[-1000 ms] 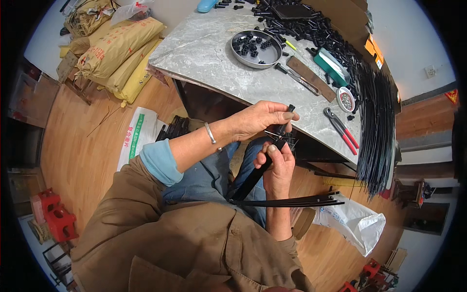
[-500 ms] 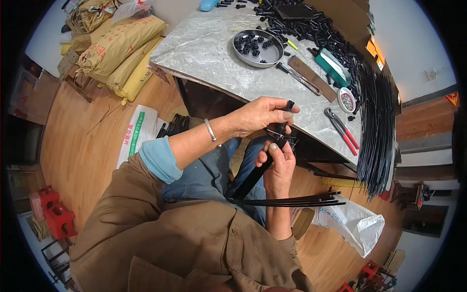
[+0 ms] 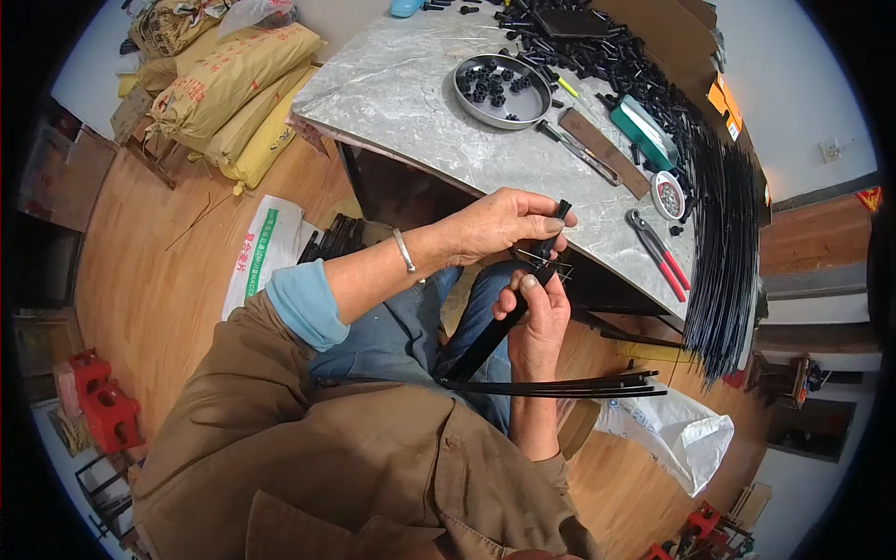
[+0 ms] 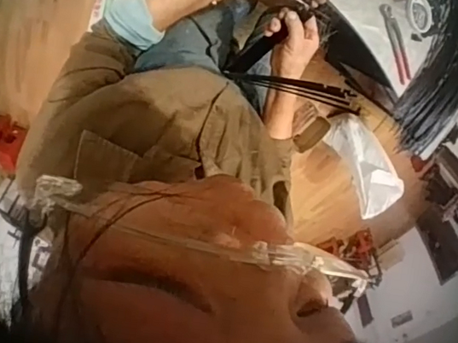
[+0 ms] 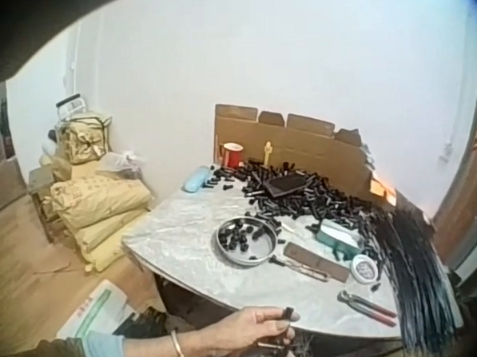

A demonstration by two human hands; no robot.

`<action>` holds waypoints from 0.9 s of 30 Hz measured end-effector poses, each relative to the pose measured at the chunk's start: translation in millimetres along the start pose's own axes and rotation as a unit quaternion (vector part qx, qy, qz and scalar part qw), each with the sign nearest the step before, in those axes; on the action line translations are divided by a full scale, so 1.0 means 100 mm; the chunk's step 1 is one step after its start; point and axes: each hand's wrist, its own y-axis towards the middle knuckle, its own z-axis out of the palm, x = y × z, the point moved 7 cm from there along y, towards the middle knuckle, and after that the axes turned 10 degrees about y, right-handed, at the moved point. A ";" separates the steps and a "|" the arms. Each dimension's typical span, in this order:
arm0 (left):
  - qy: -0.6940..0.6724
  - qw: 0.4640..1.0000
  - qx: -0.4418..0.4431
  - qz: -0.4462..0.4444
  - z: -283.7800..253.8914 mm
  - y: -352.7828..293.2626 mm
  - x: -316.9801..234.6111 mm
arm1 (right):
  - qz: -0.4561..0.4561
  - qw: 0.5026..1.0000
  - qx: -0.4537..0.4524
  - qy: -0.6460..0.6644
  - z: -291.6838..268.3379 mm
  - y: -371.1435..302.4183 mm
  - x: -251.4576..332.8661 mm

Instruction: Assembling components by inserting black rods into a plastic hub and using pliers to manipulate parts.

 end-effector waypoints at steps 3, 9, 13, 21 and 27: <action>0.001 1.000 -0.020 0.006 -0.02 -0.01 0.02 | -0.002 1.000 -0.004 -0.007 -0.01 0.00 0.00; 0.019 0.999 -0.036 -0.006 -0.02 -0.01 0.03 | 0.016 1.000 0.017 0.013 -0.04 0.02 -0.01; -0.020 0.999 -0.045 -0.017 -0.02 -0.04 0.05 | 0.033 0.997 0.050 0.040 -0.03 0.03 -0.02; -0.068 0.992 -0.099 -0.025 0.00 -0.08 0.07 | 0.032 0.997 0.047 0.052 -0.08 0.07 -0.03; 0.083 0.991 -0.073 -0.071 0.13 -0.30 0.04 | 0.020 0.997 0.044 0.057 -0.13 0.07 -0.04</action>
